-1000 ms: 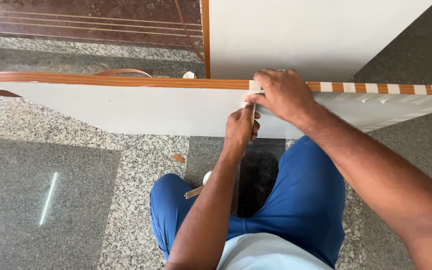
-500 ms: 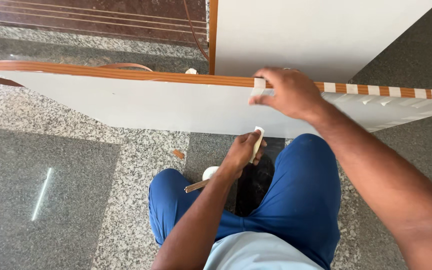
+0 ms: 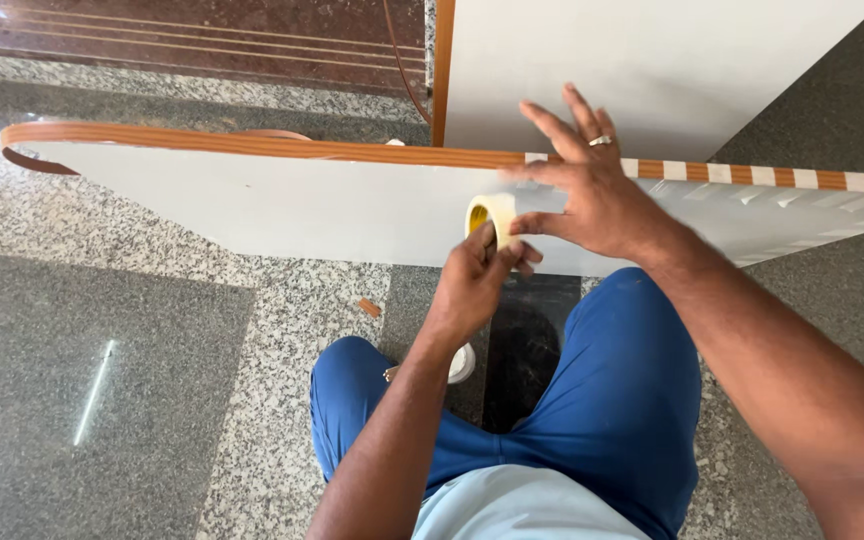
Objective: The person applies adhesive tape to a wooden edge banding strip and presses it onto a white board. They then use a brush to apply a white substance along the board's edge and continue taping the banding in place.
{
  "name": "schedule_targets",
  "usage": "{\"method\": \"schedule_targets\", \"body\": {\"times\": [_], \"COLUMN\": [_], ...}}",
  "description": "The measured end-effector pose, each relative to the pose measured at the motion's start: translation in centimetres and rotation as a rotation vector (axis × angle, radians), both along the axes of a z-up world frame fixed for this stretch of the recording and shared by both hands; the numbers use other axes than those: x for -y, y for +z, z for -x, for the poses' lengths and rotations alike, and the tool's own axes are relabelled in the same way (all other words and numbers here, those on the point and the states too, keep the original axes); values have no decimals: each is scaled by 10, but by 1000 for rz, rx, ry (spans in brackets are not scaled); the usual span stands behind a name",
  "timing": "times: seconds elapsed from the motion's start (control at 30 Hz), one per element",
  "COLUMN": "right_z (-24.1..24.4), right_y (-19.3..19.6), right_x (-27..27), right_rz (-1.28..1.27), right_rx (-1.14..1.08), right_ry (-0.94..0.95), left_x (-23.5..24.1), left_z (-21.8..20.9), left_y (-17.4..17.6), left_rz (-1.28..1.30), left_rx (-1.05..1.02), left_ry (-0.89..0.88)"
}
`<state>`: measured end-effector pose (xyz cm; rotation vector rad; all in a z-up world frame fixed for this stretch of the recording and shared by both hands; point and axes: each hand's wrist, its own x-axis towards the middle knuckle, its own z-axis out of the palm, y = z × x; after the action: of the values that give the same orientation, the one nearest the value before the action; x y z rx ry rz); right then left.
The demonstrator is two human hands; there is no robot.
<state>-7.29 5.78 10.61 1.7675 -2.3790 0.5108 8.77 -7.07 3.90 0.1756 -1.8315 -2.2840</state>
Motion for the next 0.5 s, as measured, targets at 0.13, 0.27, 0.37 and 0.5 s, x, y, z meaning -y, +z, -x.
{"method": "schedule_targets", "body": {"times": [0.13,0.27,0.37,0.5], "right_z": [-2,28,57,71], "right_y": [-8,-6,1,14], "right_x": [12,35,58,68], "right_rz": [194,237,174,-26], "right_rx": [362,639,1056,1291], "right_ry": [-49,-136,-261,-296], "left_x": [-7,-10,3,7], "left_z": [-2,6,19,29], "left_y": [24,31,31,28], "left_rz": [220,322,184,259], "left_rx": [79,260,378,368], "left_ry": [161,373,363,426]}}
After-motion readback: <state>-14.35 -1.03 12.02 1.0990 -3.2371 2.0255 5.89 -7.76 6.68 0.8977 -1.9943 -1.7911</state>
